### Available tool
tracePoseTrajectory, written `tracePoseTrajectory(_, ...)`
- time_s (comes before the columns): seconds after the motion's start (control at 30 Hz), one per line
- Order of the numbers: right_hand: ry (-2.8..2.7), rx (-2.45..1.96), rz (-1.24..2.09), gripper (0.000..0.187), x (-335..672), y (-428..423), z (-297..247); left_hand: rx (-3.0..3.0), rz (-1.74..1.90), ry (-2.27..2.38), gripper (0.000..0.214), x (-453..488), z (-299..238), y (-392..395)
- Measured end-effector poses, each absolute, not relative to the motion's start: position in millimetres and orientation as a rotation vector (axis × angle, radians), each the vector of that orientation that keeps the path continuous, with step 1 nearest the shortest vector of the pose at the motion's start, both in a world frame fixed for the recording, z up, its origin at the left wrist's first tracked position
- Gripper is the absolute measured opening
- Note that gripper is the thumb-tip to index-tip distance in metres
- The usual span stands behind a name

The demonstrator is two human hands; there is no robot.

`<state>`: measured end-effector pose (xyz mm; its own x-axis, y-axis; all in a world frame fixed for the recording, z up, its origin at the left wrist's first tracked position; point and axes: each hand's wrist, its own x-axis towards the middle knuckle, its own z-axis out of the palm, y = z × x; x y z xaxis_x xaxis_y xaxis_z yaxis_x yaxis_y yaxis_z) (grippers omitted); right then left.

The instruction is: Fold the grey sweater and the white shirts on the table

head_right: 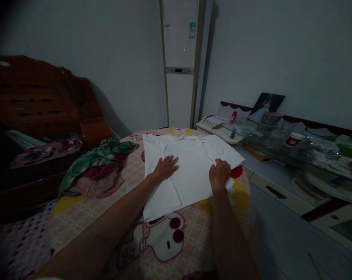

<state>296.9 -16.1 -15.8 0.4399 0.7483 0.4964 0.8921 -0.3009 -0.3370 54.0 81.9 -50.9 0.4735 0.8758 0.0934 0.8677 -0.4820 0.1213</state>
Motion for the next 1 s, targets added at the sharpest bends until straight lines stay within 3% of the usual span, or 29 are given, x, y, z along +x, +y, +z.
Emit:
tracePoseTrajectory(0.47,-1.415,-2.317,-0.268,0.029,297,-17,-10,2.535,0.239,1.570,0.057,60,-41,84)
tracePoseTrajectory(1.0,-1.649,-2.244,-0.213,0.032,280,-19,-1,2.505,0.447,1.296,0.055,170,2,129)
